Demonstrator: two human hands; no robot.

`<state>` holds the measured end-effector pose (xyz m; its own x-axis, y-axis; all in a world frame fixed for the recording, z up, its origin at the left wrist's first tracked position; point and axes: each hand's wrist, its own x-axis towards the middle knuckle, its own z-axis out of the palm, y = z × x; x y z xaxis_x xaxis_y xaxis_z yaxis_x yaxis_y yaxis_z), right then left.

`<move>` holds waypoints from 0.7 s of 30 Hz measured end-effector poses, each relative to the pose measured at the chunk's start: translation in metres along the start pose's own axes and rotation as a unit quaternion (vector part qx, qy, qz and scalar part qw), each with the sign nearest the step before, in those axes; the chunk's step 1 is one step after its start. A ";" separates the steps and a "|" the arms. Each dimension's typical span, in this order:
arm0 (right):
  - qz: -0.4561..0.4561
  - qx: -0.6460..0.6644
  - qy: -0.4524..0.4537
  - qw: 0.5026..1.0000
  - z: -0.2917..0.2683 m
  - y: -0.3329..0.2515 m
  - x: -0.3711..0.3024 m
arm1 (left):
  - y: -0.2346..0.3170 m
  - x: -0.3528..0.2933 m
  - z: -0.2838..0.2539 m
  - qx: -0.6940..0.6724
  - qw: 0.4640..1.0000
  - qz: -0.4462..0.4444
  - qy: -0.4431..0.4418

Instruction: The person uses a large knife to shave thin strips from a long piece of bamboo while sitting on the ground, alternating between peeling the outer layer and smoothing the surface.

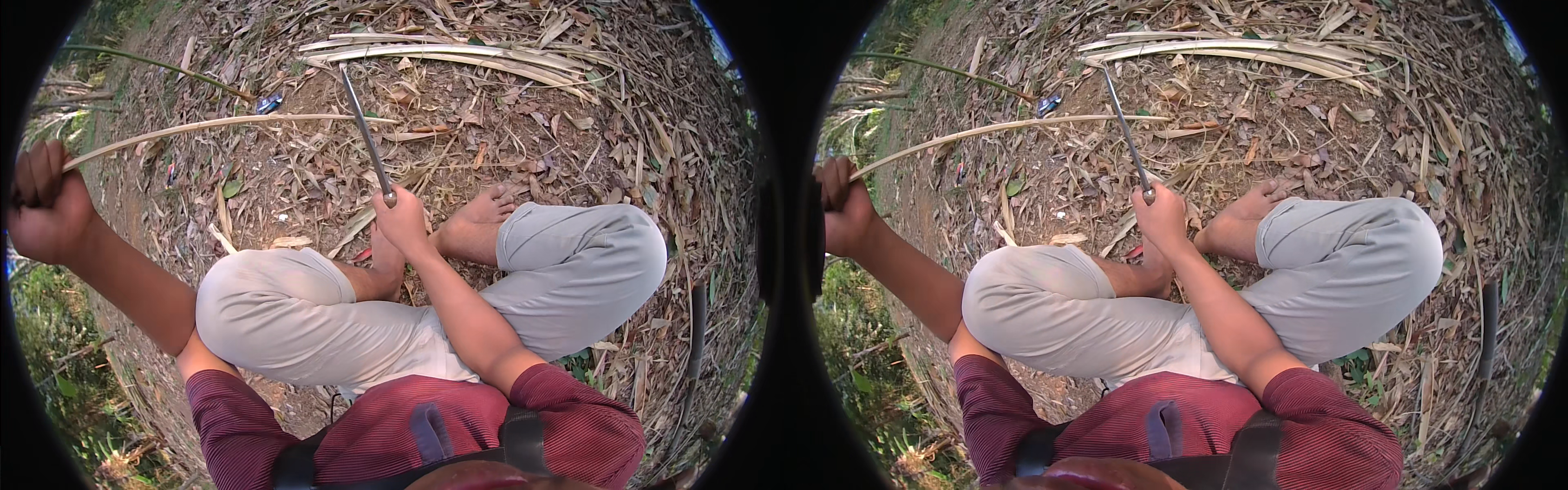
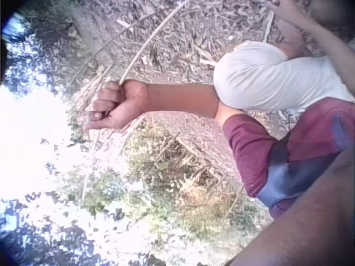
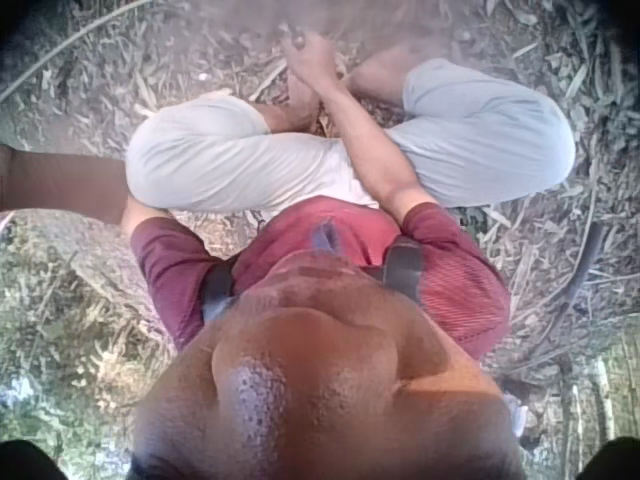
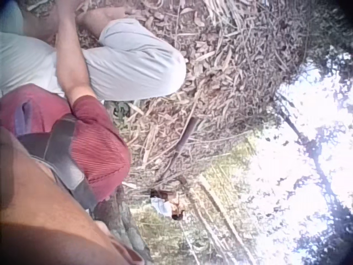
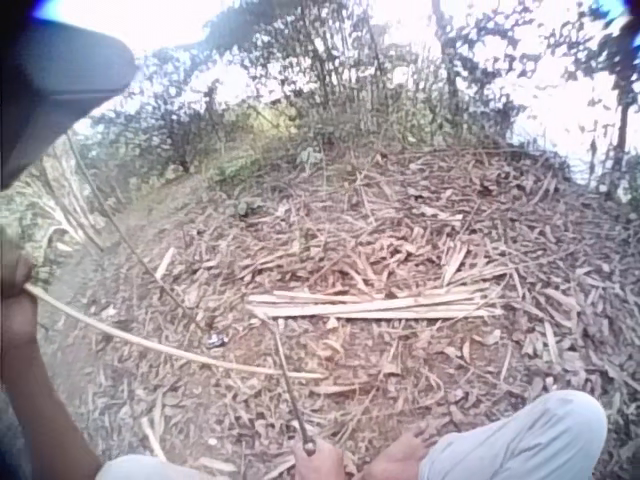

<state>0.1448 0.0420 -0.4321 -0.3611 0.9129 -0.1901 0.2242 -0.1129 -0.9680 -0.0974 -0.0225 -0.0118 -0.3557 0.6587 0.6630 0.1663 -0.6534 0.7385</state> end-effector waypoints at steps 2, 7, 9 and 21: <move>0.022 -0.002 -0.029 0.999 0.006 0.001 -0.004 | 0.009 -0.031 -0.050 0.002 0.998 0.008 0.060; 0.077 -0.078 -0.033 0.993 0.008 0.025 0.001 | 0.016 -0.190 -0.117 0.048 0.945 0.027 0.324; 0.082 -0.116 -0.035 0.989 0.009 0.040 -0.001 | 0.016 -0.251 -0.113 0.120 0.877 -0.006 0.464; -0.003 -0.305 -0.068 0.950 -0.057 0.015 0.009 | -0.099 -0.598 -0.095 -0.055 0.433 -0.376 0.817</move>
<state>0.1968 0.0713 -0.4390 -0.4682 0.8494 -0.2433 0.6893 0.1789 -0.7020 0.0115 -0.3877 -0.4928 -0.4627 -0.3850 -0.7985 -0.5739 -0.5565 0.6008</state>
